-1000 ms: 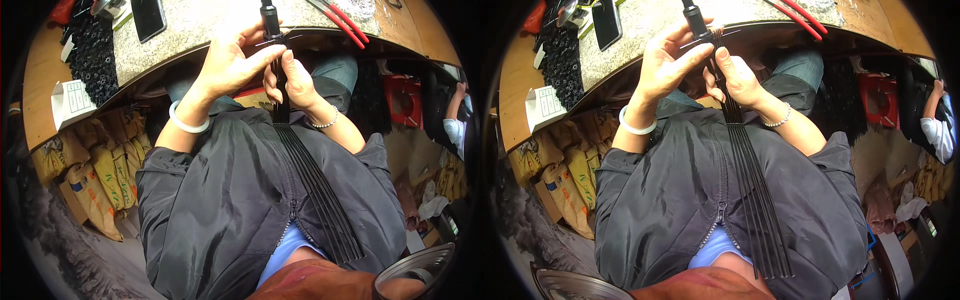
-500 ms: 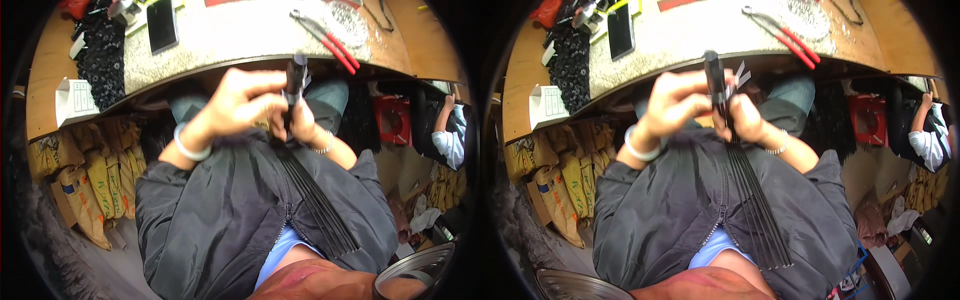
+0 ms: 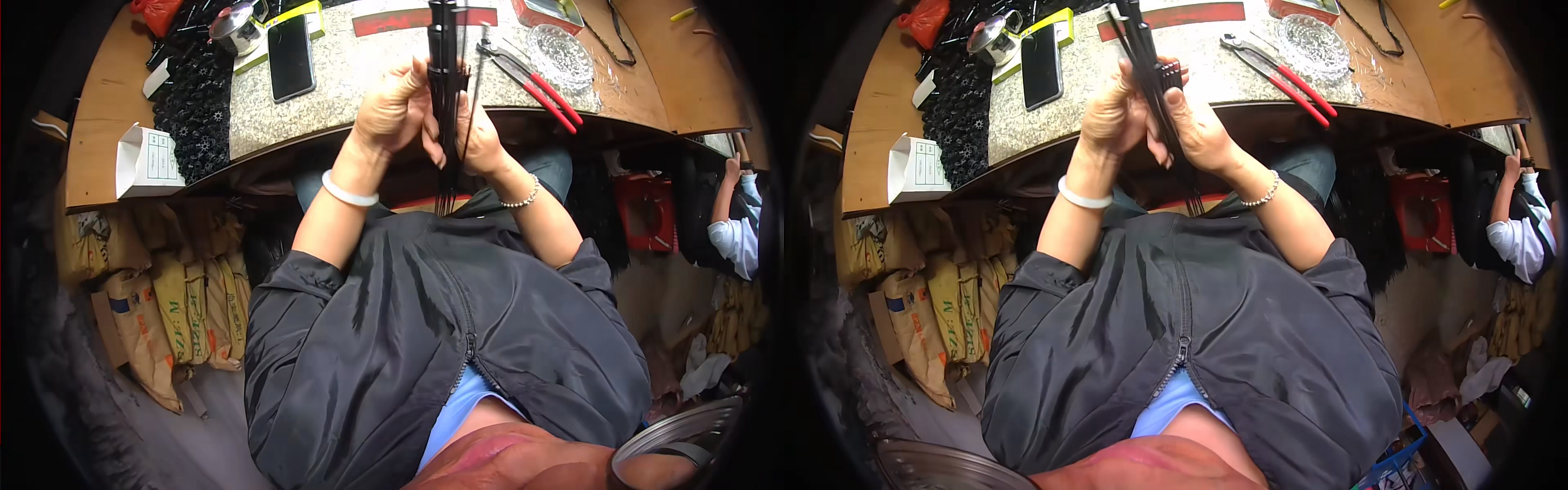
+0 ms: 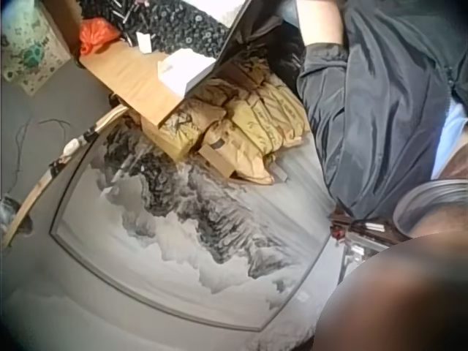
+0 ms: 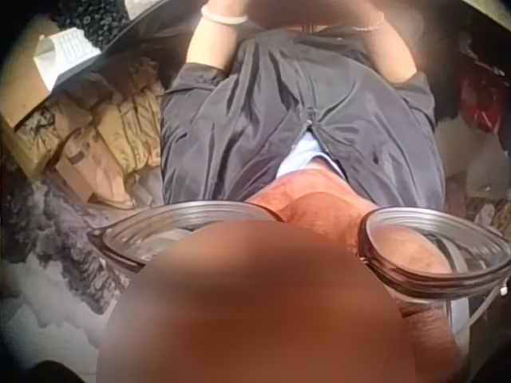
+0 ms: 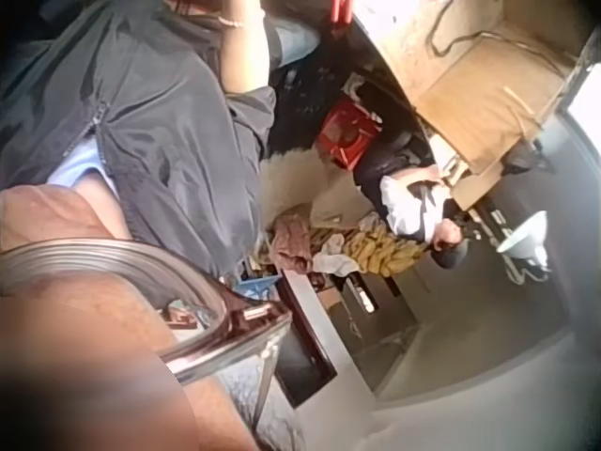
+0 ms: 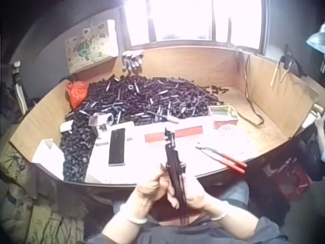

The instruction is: Assembling black rods into a central hub and securing them using pliers.

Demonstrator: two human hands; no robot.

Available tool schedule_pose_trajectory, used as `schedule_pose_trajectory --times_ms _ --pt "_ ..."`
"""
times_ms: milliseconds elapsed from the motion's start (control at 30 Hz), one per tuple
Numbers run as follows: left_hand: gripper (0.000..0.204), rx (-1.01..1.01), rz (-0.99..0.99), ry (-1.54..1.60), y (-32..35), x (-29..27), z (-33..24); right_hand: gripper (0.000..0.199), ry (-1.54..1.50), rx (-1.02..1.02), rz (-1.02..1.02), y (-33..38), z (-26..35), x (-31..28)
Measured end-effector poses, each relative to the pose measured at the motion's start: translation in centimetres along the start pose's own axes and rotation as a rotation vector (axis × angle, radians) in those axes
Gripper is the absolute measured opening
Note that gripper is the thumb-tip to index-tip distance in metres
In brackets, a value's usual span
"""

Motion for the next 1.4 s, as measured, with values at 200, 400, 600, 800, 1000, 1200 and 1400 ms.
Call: schedule_pose_trajectory --times_ms 200,400,600,800,1000,1200,1400 --pt "0.056 0.184 -0.462 -0.337 1.6 4.5 -2.1 0.056 0.271 -0.242 -0.325 -0.5 0.3 1.1" --pt "0.029 0.468 -0.475 -0.853 2.8 6.6 -2.5 0.04 0.426 -0.422 -0.448 0.1 -1.3 2.0" --pt "0.017 0.427 -0.526 -0.604 2.2 4.2 -1.7 0.019 0.037 -0.433 -0.545 0.3 -1.4 2.9" --pt "0.02 0.457 -0.42 -0.427 2.0 3.4 -1.8 0.014 -0.098 -0.385 -0.531 1.0 -1.5 1.6" --pt "0.022 0.452 -0.421 -0.524 1.9 2.7 -1.4 0.013 -0.124 -0.304 -0.555 0.6 -1.6 1.5" --pt "0.021 0.448 -0.436 -0.462 1.8 2.4 -0.7 0.015 -0.175 -0.188 -0.429 0.0 -1.4 0.0" --pt "0.022 0.414 -0.368 -0.418 1.7 2.9 -1.1 0.013 -0.16 -0.233 -0.465 0.1 -1.7 0.3"
Point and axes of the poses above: each hand's wrist, its own y-axis away from the middle knuckle, its own x-axis out of the palm, z = x × y, the point moved 2 cm from there along -y, towards the middle knuckle, and after that the axes turned 7 degrees about -y, right-handed, at the moved point
